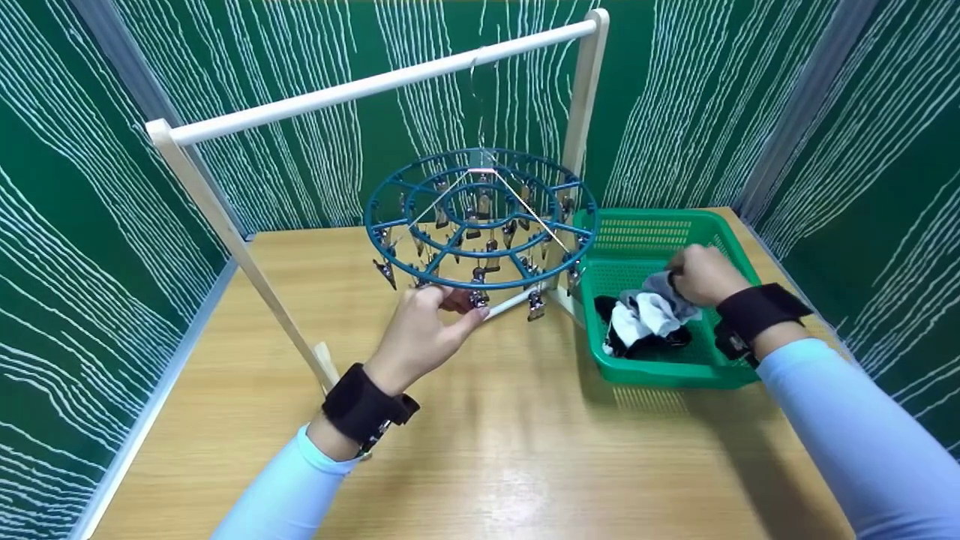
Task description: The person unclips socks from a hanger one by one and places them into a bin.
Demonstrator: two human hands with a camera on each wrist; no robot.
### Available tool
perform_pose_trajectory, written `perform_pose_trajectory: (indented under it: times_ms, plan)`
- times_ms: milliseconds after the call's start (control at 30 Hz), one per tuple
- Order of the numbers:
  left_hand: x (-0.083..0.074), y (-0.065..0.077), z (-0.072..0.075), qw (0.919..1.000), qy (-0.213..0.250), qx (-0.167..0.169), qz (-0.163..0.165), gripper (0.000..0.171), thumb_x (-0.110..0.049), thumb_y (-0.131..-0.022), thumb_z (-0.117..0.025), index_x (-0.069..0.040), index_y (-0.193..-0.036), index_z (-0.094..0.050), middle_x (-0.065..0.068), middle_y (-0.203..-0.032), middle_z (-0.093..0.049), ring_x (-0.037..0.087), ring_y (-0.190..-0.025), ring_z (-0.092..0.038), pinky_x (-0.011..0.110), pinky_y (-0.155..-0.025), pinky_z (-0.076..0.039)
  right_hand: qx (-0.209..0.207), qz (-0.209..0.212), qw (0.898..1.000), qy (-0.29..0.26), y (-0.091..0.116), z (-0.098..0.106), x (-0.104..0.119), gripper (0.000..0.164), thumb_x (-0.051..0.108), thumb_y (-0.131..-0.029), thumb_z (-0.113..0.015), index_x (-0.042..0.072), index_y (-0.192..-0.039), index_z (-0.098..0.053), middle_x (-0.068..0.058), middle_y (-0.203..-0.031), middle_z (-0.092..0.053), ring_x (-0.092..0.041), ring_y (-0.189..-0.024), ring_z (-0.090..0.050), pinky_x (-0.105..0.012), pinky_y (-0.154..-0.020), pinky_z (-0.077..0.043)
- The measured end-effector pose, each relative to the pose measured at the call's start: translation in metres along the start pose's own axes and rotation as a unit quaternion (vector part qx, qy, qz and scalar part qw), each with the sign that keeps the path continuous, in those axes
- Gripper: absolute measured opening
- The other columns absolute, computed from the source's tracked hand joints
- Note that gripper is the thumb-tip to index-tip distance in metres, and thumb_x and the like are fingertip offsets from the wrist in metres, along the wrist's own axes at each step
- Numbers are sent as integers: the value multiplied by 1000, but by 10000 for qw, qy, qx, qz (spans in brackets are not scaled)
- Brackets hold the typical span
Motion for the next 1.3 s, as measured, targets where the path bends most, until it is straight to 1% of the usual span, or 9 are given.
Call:
perform_pose_trajectory:
  times_ms: [133, 200, 333, 800, 933, 1033, 1167, 1200, 1300]
  plan:
    - [1, 0, 0, 10000, 33, 26, 25, 18, -15, -98, -81, 0, -107, -80, 13, -98, -82, 28, -93, -77, 48, -96, -58, 415, -37, 9991, -35, -6, -14, 1, 34, -4, -99, -45, 4, -70, -59, -5, -58, -47, -20, -53, -41, -35, -56, -35]
    - [1, 1, 0, 10000, 51, 38, 50, 19, -15, -98, -81, 1, -108, -80, 13, -98, -82, 29, -93, -77, 48, -97, -59, 600, -1, 9982, -44, -8, -22, 2, 40, -7, -97, -44, 15, -64, -44, 4, -57, -30, -13, -52, -26, -31, -56, -25]
    - [1, 1, -1, 9999, 61, 88, 118, 18, -16, -100, -79, 0, -109, -79, 13, -101, -82, 28, -95, -77, 47, -97, -59, 765, 173, 9969, 85, -10, -32, 6, 46, -11, -91, -46, 21, -64, -28, 7, -61, -18, -12, -57, -14, -29, -58, -17]
    - [9, 5, -6, 9994, 259, 182, 160, 18, -16, -104, -75, 0, -113, -77, 12, -102, -80, 26, -94, -76, 47, -95, -64, 710, 326, 9969, 71, -1, -31, 10, 45, -9, -90, -47, 22, -62, -30, 7, -60, -21, -12, -57, -17, -29, -58, -18]
    - [14, 11, -7, 9997, 192, 172, -47, 20, -18, -106, -71, -1, -116, -76, 10, -104, -80, 23, -94, -77, 43, -93, -65, 696, 257, 9972, 62, 6, -20, 17, 43, -3, -98, -52, 17, -60, -46, 7, -55, -34, -11, -51, -29, -29, -57, -26]
    - [21, 16, -7, 9997, 83, 176, -173, 19, -17, -108, -69, 0, -116, -75, 11, -105, -81, 22, -93, -78, 41, -91, -66, 665, 139, 9977, -30, 9, -9, 23, 39, 5, -106, -56, 7, -67, -64, 2, -56, -47, -12, -50, -38, -33, -60, -34]
    - [32, 24, -2, 9990, -381, 178, -122, 19, -17, -107, -68, 0, -112, -77, 12, -103, -81, 24, -92, -78, 42, -89, -67, 396, 34, 9990, -215, 18, 6, 33, 32, 14, -111, -57, -10, -105, -77, -20, -84, -75, -21, -66, -63, -46, -73, -55]
    - [36, 27, 1, 9983, -548, 179, -50, 19, -18, -107, -69, 0, -111, -77, 12, -102, -81, 26, -93, -78, 43, -89, -66, 336, 17, 9990, -278, 21, 8, 36, 36, 18, -112, -57, -13, -115, -76, -26, -97, -78, -28, -74, -70, -52, -82, -60]
    - [47, 33, 8, 9923, -1178, 221, 297, 22, -22, -106, -70, -1, -108, -79, 15, -103, -81, 31, -95, -78, 48, -87, -66, 155, -22, 9993, -336, 32, 12, 46, 55, 33, -114, -56, -15, -140, -63, -36, -132, -71, -49, -114, -73, -70, -114, -47]
Point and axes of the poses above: each hand's wrist, its own y-axis away from the middle knuckle, its own z-axis out of the back of the hand, x = y × z, the point moved 5 cm from there along -y, towards the middle knuckle
